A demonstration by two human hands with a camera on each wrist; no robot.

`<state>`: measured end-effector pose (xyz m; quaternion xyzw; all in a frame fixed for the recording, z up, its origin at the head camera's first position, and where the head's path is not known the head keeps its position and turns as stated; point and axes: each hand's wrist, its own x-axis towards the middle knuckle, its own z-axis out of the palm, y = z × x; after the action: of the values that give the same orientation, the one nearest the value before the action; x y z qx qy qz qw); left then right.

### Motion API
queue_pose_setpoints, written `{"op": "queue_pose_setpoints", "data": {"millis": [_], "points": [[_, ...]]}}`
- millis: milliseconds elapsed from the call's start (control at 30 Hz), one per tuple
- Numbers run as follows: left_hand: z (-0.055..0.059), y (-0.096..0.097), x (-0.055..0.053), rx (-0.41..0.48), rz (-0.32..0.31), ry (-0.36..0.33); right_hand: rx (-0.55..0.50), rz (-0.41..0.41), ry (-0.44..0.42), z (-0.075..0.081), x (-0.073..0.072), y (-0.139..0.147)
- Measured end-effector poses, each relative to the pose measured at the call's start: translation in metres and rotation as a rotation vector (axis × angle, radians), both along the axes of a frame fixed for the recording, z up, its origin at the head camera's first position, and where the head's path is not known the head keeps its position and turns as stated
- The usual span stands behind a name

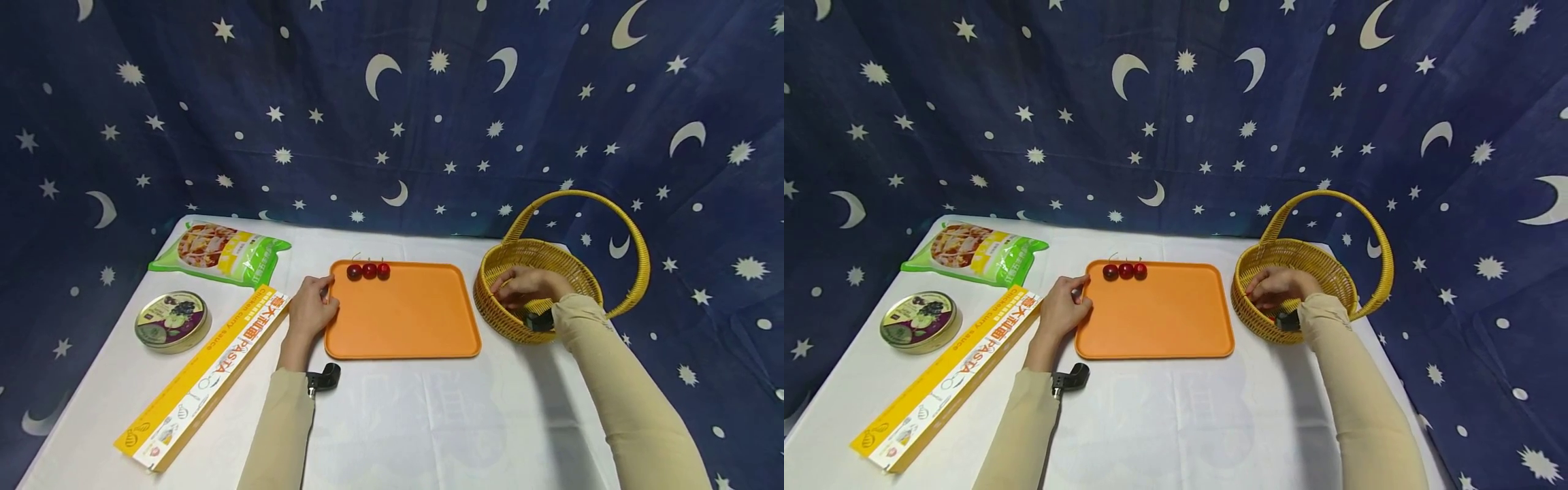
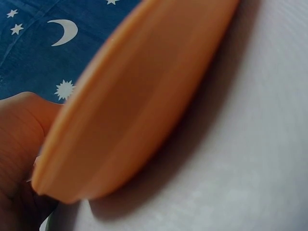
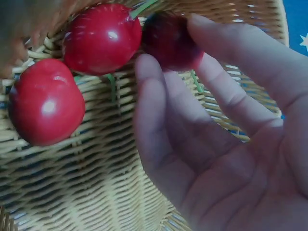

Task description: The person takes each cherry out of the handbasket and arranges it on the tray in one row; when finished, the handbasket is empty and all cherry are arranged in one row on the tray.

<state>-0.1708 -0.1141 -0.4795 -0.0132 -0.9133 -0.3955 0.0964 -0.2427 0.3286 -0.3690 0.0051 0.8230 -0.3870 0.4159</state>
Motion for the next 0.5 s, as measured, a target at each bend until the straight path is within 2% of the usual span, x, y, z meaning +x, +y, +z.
{"op": "queue_pose_setpoints", "data": {"millis": [200,500], "points": [[0.001,0.000,-0.001,0.000,-0.001,0.006,-0.051,-0.052,0.066,0.008,0.004,0.008],[0.000,0.000,0.000,0.002,-0.007,0.007,-0.083,-0.105,0.328,0.019,0.009,0.002]]}}
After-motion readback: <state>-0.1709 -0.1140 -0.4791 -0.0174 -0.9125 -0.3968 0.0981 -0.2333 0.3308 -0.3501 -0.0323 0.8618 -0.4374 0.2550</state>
